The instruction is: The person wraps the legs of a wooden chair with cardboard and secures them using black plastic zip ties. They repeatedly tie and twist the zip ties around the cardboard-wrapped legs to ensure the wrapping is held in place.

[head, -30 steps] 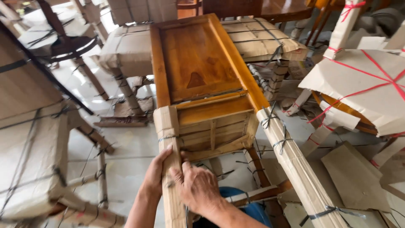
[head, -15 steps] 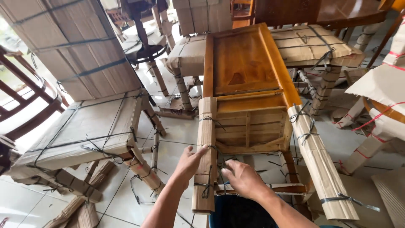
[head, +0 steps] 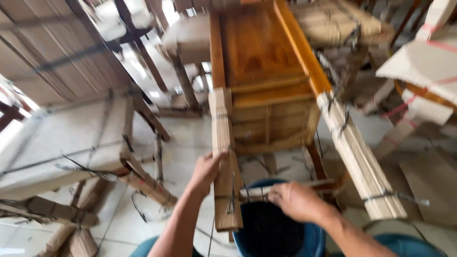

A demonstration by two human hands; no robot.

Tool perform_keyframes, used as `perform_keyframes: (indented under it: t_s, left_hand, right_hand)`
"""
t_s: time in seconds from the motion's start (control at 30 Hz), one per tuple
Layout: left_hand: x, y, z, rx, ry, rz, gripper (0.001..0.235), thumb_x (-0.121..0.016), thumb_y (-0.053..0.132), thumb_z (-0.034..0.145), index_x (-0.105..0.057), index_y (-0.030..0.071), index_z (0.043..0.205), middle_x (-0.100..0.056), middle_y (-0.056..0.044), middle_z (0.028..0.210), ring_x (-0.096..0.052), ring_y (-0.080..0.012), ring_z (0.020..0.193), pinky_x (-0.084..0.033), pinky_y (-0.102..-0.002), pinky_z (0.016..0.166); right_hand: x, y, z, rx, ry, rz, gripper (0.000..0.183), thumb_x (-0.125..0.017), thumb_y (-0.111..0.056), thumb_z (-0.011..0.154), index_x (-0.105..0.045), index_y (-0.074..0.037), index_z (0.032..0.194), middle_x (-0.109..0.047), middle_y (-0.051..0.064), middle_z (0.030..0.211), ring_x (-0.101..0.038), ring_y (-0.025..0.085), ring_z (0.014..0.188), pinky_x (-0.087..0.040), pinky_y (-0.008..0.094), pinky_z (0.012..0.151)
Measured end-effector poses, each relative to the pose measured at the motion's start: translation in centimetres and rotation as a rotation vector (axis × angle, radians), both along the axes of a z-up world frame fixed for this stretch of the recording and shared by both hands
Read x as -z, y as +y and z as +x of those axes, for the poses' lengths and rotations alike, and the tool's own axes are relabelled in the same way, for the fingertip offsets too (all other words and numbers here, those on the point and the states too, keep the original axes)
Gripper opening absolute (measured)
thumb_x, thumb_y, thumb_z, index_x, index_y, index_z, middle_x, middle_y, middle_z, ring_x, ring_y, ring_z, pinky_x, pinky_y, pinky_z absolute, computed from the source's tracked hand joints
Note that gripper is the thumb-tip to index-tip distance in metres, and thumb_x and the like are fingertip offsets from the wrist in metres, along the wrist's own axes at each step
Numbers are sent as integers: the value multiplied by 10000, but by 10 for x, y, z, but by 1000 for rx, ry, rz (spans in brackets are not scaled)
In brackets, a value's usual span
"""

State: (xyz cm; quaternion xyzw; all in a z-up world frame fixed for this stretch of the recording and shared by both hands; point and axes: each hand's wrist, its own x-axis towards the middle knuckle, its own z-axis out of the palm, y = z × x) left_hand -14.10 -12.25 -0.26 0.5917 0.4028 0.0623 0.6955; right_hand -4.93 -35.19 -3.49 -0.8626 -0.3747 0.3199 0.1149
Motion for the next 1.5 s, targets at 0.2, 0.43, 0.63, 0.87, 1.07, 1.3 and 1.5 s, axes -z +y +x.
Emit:
perform_keyframes:
  t_s: [0.2,0.43,0.63,0.87,1.07,1.3,1.5]
  left_hand:
    - [-17,3,14,90,48,93,1038,-752,344,709,-182,170,1559,-649,-187,1358,-718,-265,1049,-627,-410,891]
    - [-21,6,26,88,110,280,1148,-611,147,737,68,250,1657,-591,-137,1385,-622,-219,849,-562,-358,775]
    - [-14,17,27,88,21,200,1095,-579,157,702,-24,237,1642,-618,-151,1293,-643,-251,898,-558,-362,768]
    - [-23,17,27,91,166,254,1142,-556,256,635,-35,282,1652,-672,-72,1123,-620,-249,865,-505,-380,803]
    - [-17,20,23,47,135,287,1169,-573,277,605,-82,194,1663,-565,-79,1245,-587,-220,937,-508,-379,847]
    - [-2,23,16,102,138,479,1136,-587,378,606,-140,198,1635,-422,-100,1555,-378,-283,1431,-164,-547,1203]
    - [29,19,10,28,7,895,787,-560,448,811,-342,208,1529,-429,-106,1567,-330,-343,1464,-61,-691,1190]
  right_hand:
    - [64,1,22,-125,117,-152,303,-453,-239,1085,-575,-186,813,-560,20,792,-440,222,715,-304,429,701]
    - [196,-9,18,-3,229,-471,427,-429,-98,1065,-508,-197,1473,-425,104,1559,-484,362,1388,-496,547,1109]
    - [285,-4,16,350,201,-92,261,-548,-326,1035,-684,-217,1228,-672,-16,1293,-655,258,1135,-583,443,905]
    - [370,32,-38,457,-100,-135,543,-700,-629,874,-720,-140,1108,-652,152,1179,-639,376,1138,-555,534,880]
    - [344,26,-9,461,32,-60,258,-629,-405,916,-799,-215,958,-725,95,1064,-693,326,989,-515,479,818]
    - [142,24,5,447,689,48,210,-589,-240,1046,-707,-77,984,-788,93,971,-715,204,927,-555,373,881]
    - [37,2,-3,424,732,267,192,-631,-172,996,-693,0,1057,-739,167,832,-732,235,768,-602,322,713]
